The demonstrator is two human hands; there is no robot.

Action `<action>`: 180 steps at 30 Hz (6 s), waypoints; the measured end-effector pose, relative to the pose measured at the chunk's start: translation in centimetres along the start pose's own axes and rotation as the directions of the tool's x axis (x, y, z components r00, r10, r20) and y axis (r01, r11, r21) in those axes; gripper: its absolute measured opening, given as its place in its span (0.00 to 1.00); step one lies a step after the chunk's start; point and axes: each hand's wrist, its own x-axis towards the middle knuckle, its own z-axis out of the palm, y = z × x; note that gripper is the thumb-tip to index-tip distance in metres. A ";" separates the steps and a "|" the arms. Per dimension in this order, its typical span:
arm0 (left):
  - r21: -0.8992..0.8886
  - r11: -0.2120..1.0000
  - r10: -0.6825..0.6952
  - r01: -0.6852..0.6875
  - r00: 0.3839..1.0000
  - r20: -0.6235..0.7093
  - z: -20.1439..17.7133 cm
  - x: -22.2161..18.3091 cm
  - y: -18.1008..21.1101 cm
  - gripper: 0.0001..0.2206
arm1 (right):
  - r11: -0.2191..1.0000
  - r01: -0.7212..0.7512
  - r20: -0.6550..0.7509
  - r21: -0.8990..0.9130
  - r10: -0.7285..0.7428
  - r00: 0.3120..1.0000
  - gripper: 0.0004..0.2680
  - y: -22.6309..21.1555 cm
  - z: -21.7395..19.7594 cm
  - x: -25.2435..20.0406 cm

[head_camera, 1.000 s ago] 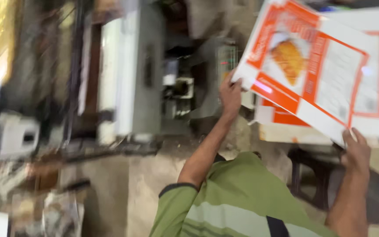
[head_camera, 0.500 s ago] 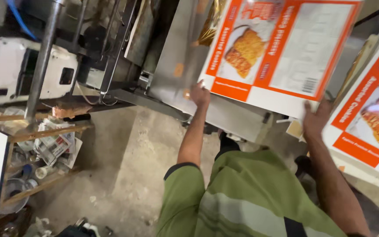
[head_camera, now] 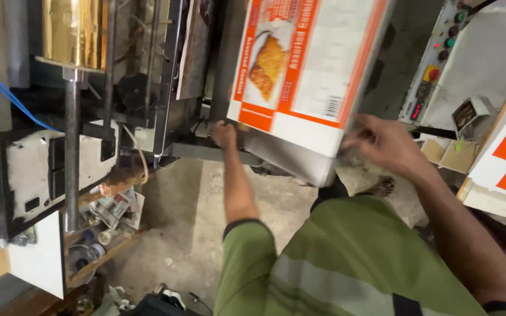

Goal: The person picks up a printed sheet from a stack, feeds it into a machine for processing, and then places it onto a separate finished stack, repeating this action by hand for several sheets.

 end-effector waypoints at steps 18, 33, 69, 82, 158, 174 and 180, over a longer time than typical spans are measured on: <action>-0.852 0.520 0.781 -0.065 0.440 0.443 10.3 -40.1 25.8 0.19 | 0.801 -0.596 -0.895 -0.048 0.231 0.383 0.26 49.8 -11.8 -26.0; -0.822 0.449 0.594 0.350 0.570 0.567 7.7 -56.6 33.8 0.17 | 0.855 -0.515 -0.962 0.062 0.189 0.197 0.31 51.9 -10.4 -33.6; -0.421 0.799 0.512 -0.429 0.853 0.102 -12.3 -0.1 12.0 0.11 | 0.981 0.187 -0.264 0.050 -0.168 0.950 0.17 9.5 0.4 -2.8; -0.779 0.622 0.660 0.080 0.481 0.577 9.2 -41.1 24.9 0.17 | 0.744 -0.654 -0.867 -0.139 0.228 0.444 0.35 54.0 -9.7 -30.1; -0.759 0.460 0.777 -0.461 0.623 0.091 14.7 -59.0 26.4 0.24 | 0.900 -0.428 -0.788 0.081 0.320 0.526 0.26 51.7 -6.8 -28.0; -0.646 0.742 0.463 -0.180 0.834 0.300 -4.9 -30.0 29.0 0.20 | 0.323 0.562 -0.642 0.762 0.497 0.584 0.14 34.0 -8.9 -17.1; -0.274 0.892 0.372 -0.360 0.928 -0.009 8.6 -16.8 11.8 0.17 | 0.987 0.103 -0.795 0.125 0.037 0.606 0.15 29.2 0.1 -3.1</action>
